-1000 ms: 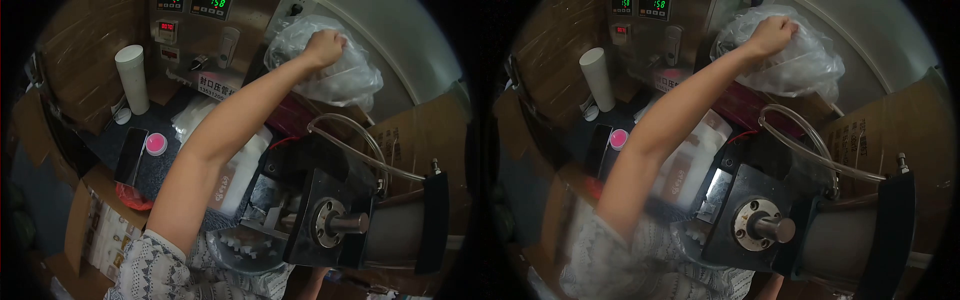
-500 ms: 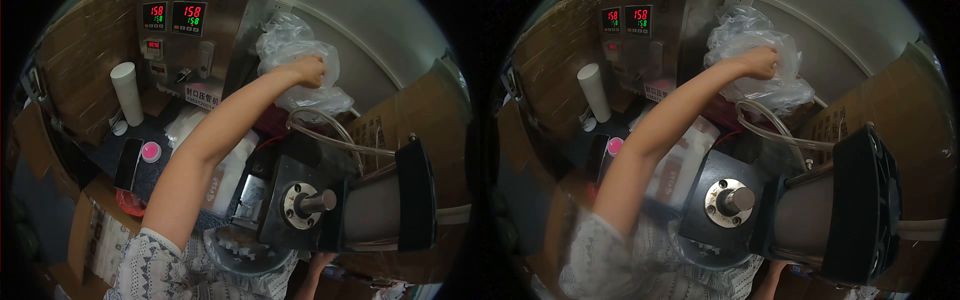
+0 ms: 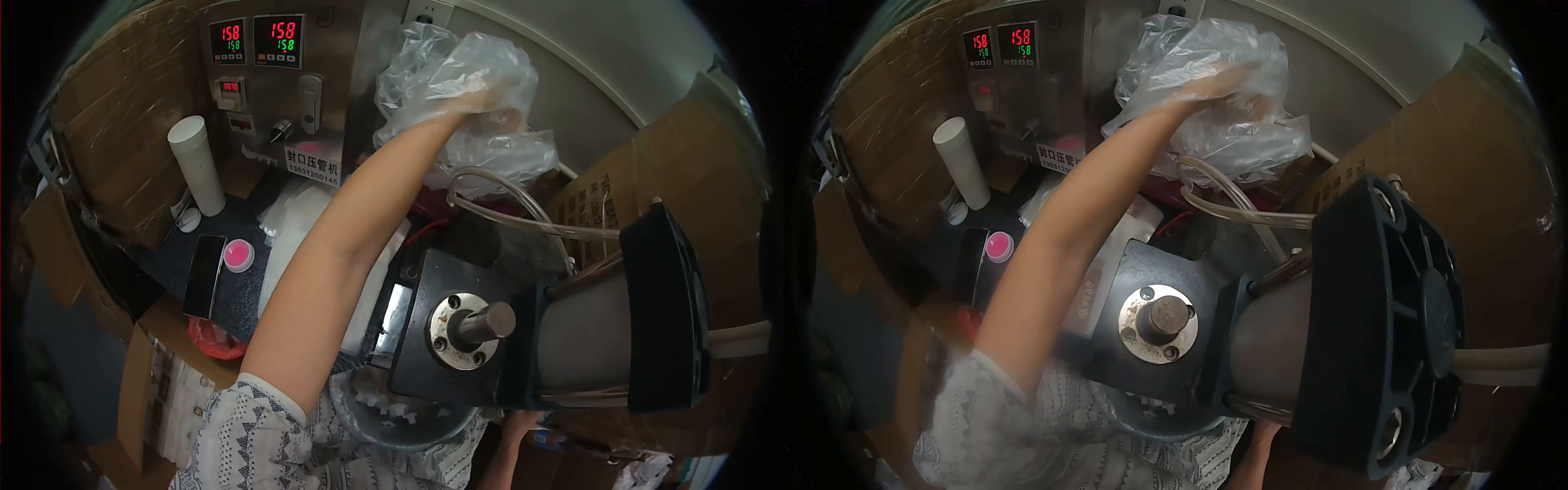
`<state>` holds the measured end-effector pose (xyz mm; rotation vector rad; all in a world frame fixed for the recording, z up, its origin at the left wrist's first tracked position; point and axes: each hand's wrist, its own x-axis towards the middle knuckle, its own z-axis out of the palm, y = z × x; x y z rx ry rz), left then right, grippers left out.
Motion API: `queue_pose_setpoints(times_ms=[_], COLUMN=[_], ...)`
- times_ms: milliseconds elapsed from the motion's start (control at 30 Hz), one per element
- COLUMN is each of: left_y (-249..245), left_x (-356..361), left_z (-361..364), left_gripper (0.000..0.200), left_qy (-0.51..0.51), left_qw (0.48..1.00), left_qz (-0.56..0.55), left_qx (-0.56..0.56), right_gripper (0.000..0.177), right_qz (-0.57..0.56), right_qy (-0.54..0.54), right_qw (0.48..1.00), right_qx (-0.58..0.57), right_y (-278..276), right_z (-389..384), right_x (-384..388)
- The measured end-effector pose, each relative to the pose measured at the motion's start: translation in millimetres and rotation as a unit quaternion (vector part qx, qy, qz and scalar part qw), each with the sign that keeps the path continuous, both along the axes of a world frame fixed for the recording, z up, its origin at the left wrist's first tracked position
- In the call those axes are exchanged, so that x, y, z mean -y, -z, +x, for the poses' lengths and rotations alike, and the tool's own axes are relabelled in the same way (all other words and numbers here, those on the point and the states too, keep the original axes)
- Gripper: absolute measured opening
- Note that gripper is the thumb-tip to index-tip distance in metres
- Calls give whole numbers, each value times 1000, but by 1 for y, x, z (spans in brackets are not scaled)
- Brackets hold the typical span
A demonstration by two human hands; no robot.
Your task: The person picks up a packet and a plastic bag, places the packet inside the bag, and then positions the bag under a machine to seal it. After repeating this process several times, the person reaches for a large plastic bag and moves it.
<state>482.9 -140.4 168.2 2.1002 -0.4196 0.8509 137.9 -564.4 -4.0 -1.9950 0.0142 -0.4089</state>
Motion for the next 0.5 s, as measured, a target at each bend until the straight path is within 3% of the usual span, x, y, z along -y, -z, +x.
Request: queue_pose_setpoints(times_ms=[33,67,133,167,267,333,400,433,467,500], left_y=[-36,-49,-61,-69,-78,-73,-61,-48,-23,5], left_x=[5,12,24,24,25,26,36,45,43,60], left_z=[-26,-42,-70,-83,-111,-142,-225,-266,-299,-335], left_gripper=[57,57,54,54,55,54,51,45,44,49], left_qy=[-62,-62,38,36,85,62,8,-23,-151,-120], left_qw=[985,985,981,981,946,947,958,947,941,913], left_qz=[115,116,-114,-112,-313,-307,-224,-234,-133,-298], left_qx=[-115,-113,-154,-154,-6,72,178,220,274,252], right_gripper=[31,31,30,30,26,22,21,20,20,19], right_qz=[-9,-8,-71,-69,-48,-6,-8,-10,-9,8], right_qy=[1,1,-29,-31,-1,-24,-22,-19,-20,-19], right_qw=[999,999,996,996,996,999,1000,999,999,999], right_qx=[33,35,39,40,80,-21,4,30,28,24], right_y=[-6,-7,-9,4,35,15,32,39,31,17], right_z=[1,3,5,11,22,18,25,28,23,21], right_x=[-6,-6,-2,6,21,15,25,28,23,11])
